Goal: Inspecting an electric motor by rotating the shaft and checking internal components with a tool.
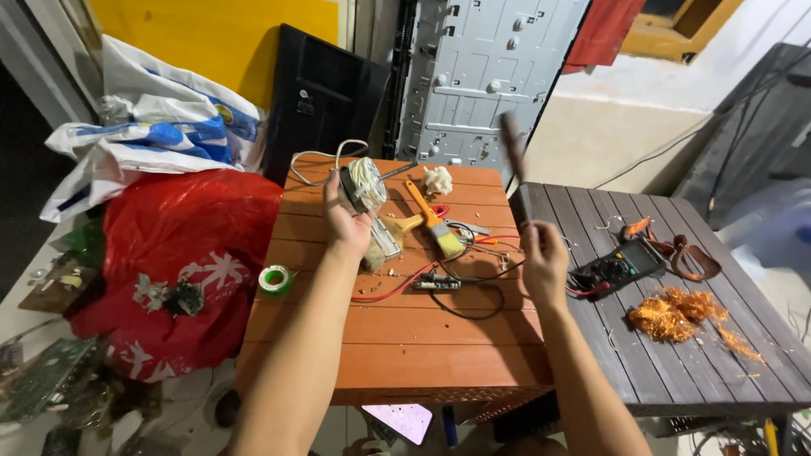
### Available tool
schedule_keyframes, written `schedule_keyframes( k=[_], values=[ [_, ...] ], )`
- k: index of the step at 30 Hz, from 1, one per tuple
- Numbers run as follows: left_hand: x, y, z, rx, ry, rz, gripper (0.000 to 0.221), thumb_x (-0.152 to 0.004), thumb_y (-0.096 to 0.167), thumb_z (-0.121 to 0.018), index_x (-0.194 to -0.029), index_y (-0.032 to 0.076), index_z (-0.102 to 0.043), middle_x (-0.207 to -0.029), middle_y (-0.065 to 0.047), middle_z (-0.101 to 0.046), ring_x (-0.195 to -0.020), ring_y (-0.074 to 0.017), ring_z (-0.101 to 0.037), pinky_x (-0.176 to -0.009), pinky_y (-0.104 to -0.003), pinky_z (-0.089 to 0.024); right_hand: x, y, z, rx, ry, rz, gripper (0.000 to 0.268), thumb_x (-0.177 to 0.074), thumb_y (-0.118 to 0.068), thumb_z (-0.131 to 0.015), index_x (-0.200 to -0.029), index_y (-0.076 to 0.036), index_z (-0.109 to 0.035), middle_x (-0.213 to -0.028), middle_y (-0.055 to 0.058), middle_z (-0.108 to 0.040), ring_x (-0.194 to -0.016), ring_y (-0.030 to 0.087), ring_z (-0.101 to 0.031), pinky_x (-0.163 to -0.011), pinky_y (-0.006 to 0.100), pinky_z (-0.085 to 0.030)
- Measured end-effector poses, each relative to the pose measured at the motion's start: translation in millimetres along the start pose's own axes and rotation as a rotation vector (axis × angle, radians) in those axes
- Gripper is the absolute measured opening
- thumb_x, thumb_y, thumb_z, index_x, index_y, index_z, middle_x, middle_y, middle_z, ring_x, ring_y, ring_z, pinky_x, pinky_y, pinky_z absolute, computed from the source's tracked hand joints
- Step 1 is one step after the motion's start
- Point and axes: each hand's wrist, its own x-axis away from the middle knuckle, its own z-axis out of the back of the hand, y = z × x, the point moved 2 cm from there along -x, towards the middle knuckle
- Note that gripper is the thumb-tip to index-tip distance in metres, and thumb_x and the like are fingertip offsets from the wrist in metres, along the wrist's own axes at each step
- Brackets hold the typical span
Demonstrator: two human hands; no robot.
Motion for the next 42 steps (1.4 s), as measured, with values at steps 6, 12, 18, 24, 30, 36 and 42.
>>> schedule_keyframes(
  k=[6,12,18,24,30,36,42],
  values=[
    [9,5,-12,-0.031,-0.035,-0.022,0.061,-0.078,0.064,-0.074,-0.120,0.021,-0.067,-0.126,-0.017,-0.071,-0.109,-0.0439,-0.072,-0.095,-0.054,-0.060,-39,-13,12,-0.414,0.031,0.331,0.013,-0.110,0.002,-0.043,-0.117,-0.003,-0.052,-0.100,0.019,-0.072,-0.102,0.034,-0.071,-0.104,0.052,-0.048],
    [-7,1,0,0.083,-0.016,0.074,0.057,-0.077,0.060,-0.076,-0.117,0.021,-0.066,-0.124,-0.019,-0.070,-0.100,-0.0490,-0.072,-0.084,-0.058,-0.063,-42,-81,28,-0.572,0.359,0.383,0.025,-0.117,-0.008,-0.031,-0.135,-0.005,-0.048,-0.075,0.012,-0.058,-0.058,0.022,-0.061,-0.057,0.030,-0.053],
    [16,6,-14,0.112,0.031,0.110,0.058,-0.077,0.062,-0.072,-0.122,0.026,-0.063,-0.133,-0.009,-0.067,-0.112,-0.0401,-0.070,-0.091,-0.058,-0.059,18,-66,-17,-0.230,0.007,0.324,0.038,-0.107,-0.006,-0.047,-0.142,-0.002,-0.059,-0.124,0.024,-0.069,-0.116,0.026,-0.062,-0.104,0.048,-0.048],
    [11,8,-14,0.125,0.013,0.118,0.060,-0.076,0.062,-0.073,-0.122,0.025,-0.063,-0.134,-0.010,-0.066,-0.113,-0.0407,-0.069,-0.087,-0.059,-0.062,43,-60,-44,-0.063,-0.220,0.067,0.064,-0.094,0.003,-0.054,-0.145,-0.036,-0.062,-0.058,0.008,-0.061,-0.055,0.012,-0.049,-0.055,0.032,-0.039],
    [4,4,-5,0.119,0.015,0.113,0.061,-0.077,0.062,-0.072,-0.124,0.024,-0.059,-0.137,-0.010,-0.063,-0.117,-0.0414,-0.066,-0.091,-0.058,-0.060,34,-63,-44,0.000,-0.211,0.107,0.065,-0.091,0.003,-0.058,-0.141,-0.037,-0.066,-0.071,0.013,-0.072,-0.057,0.017,-0.061,-0.062,0.036,-0.050],
    [9,4,-6,0.085,0.046,0.102,0.059,-0.080,0.061,-0.070,-0.122,0.022,-0.058,-0.130,-0.011,-0.064,-0.111,-0.0388,-0.068,-0.084,-0.057,-0.063,36,-53,-47,-0.057,-0.230,0.066,0.062,-0.094,0.004,-0.057,-0.141,-0.037,-0.066,-0.092,0.011,-0.080,-0.064,0.020,-0.068,-0.064,0.037,-0.051],
    [-1,1,1,0.044,0.035,0.085,0.064,-0.076,0.064,-0.073,-0.122,0.022,-0.058,-0.127,-0.012,-0.065,-0.107,-0.0385,-0.069,-0.078,-0.057,-0.065,48,-81,-51,-0.014,-0.266,0.128,0.042,-0.088,-0.009,-0.070,-0.121,-0.033,-0.078,-0.071,0.012,-0.076,-0.067,0.032,-0.075,-0.065,0.042,-0.054]
  ],
)
